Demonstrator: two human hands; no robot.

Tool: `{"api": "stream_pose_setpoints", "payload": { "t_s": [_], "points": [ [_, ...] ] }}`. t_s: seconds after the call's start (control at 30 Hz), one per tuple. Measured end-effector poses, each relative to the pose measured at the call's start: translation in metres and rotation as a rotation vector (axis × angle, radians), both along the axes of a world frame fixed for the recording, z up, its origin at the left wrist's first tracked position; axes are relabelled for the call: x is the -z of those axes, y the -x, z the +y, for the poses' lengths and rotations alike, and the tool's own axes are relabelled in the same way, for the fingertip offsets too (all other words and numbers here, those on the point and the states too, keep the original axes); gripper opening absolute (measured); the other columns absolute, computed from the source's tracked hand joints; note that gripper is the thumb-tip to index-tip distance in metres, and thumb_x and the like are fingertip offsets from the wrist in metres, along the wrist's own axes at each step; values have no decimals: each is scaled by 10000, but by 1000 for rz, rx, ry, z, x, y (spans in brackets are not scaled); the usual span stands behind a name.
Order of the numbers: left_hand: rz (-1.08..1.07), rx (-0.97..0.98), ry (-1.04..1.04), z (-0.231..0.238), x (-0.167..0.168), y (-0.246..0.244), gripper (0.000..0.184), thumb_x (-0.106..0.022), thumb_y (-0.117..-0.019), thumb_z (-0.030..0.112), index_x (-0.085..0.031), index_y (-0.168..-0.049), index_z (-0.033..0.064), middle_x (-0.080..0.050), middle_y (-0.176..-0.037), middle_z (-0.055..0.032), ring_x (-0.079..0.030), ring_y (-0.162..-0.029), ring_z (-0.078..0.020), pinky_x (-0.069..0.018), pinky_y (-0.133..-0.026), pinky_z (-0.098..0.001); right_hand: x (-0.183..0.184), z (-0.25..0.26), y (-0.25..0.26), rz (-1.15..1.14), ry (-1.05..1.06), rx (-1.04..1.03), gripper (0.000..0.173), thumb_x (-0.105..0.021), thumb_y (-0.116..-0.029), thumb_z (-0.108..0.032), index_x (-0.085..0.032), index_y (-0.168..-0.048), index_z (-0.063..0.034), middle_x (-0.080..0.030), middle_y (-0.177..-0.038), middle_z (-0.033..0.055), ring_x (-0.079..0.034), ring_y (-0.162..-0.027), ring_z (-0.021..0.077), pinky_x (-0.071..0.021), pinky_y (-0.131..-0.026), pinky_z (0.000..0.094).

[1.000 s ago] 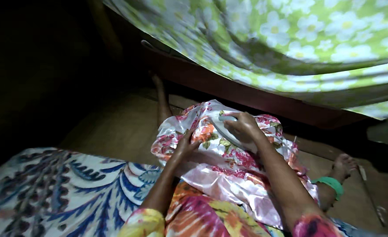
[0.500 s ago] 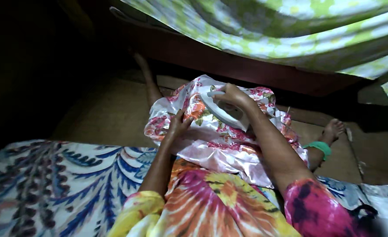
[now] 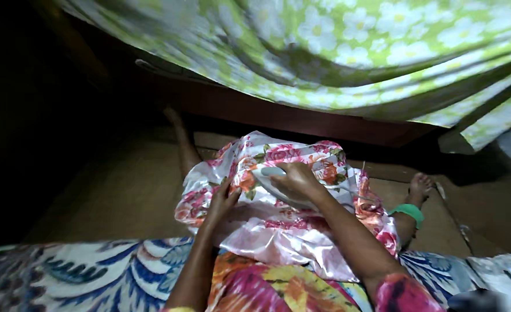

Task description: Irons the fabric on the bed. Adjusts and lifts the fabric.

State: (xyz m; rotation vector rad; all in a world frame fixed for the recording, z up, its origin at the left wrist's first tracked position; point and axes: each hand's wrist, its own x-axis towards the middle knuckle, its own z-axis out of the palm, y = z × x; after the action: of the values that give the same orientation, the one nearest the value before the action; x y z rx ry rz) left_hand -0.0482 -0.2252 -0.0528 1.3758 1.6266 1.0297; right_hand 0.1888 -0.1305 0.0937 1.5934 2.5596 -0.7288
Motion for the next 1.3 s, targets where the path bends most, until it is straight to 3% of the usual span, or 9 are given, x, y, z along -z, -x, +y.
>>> {"api": "stream_pose_setpoints", "payload": {
  "t_s": [0.2, 0.3, 0.43, 0.7, 0.87, 0.93, 1.03, 1.23, 1.3],
  "points": [
    [-10, -11, 21, -4, -5, -1, 496, -570, -1028, 246, -500, -1450, -6, -657, -1245, -211, -677, -1059, -241, -547, -948, -424, -5, 46, 46, 77, -52, 42, 468, -656, -974, -473, -719, -1162, -49, -707, -1106, 205, -670, -1073, 392, -528, -891, 623],
    [-26, 2, 34, -6, -10, 1, 502, -575, -1032, 235, -485, -1463, -6, -644, -1271, -223, -670, -1088, -245, -538, -969, -425, -8, 69, 47, 52, 19, 54, 498, -659, -964, -494, -708, -1247, -87, -695, -1194, 204, -648, -1148, 394, -501, -957, 635],
    [-28, 5, 23, -8, -9, 2, 480, -590, -1029, 215, -503, -1444, -10, -650, -1253, -222, -673, -1068, -238, -541, -962, -423, -7, 89, 11, 38, 19, 128, 487, -665, -956, -506, -712, -1261, -129, -695, -1213, 200, -642, -1167, 402, -489, -967, 659],
    [-33, -5, 42, -6, -6, 3, 492, -621, -1021, 188, -493, -1463, 14, -650, -1250, -214, -674, -1033, -247, -549, -924, -434, 6, 136, -120, 58, -22, 465, 542, -677, -955, -512, -711, -1215, -39, -673, -1179, 287, -625, -1130, 488, -450, -955, 726],
    [-60, -19, 45, -7, -2, 3, 530, -629, -1021, 219, -472, -1493, 36, -633, -1302, -221, -668, -1083, -284, -538, -960, -484, 12, 127, -160, 224, 63, 537, 468, -683, -967, -446, -706, -1109, 0, -672, -920, 197, -622, -747, 295, -535, -723, 527],
    [-79, -17, 32, -8, -3, 3, 520, -628, -1022, 207, -475, -1487, 31, -633, -1298, -226, -667, -1083, -290, -535, -961, -493, 4, 110, -155, 266, 126, 519, 410, -684, -975, -405, -712, -1107, -19, -658, -845, 131, -556, -641, 192, -508, -621, 414],
    [-74, -10, 9, -7, 0, 5, 491, -633, -1022, 205, -499, -1468, 49, -652, -1263, -204, -682, -1019, -267, -552, -919, -478, -5, 86, -142, 296, 209, 413, 309, -704, -971, -325, -735, -1078, -37, -663, -808, 108, -547, -610, 161, -500, -593, 376],
    [-57, -8, 9, -1, 3, 5, 486, -607, -1032, 194, -491, -1467, 10, -642, -1282, -232, -675, -1069, -292, -538, -952, -492, -5, 52, -94, 224, 245, 40, 309, -728, -956, -309, -752, -1155, -75, -720, -942, 142, -662, -767, 242, -554, -741, 490],
    [-38, -14, 21, -2, 3, 6, 456, -573, -1052, 219, -502, -1467, 44, -662, -1224, -209, -677, -964, -258, -555, -871, -473, -2, 41, -70, 169, 230, -50, 340, -739, -933, -378, -766, -1157, -123, -734, -1005, 133, -695, -908, 281, -547, -849, 572]
  ]
}}
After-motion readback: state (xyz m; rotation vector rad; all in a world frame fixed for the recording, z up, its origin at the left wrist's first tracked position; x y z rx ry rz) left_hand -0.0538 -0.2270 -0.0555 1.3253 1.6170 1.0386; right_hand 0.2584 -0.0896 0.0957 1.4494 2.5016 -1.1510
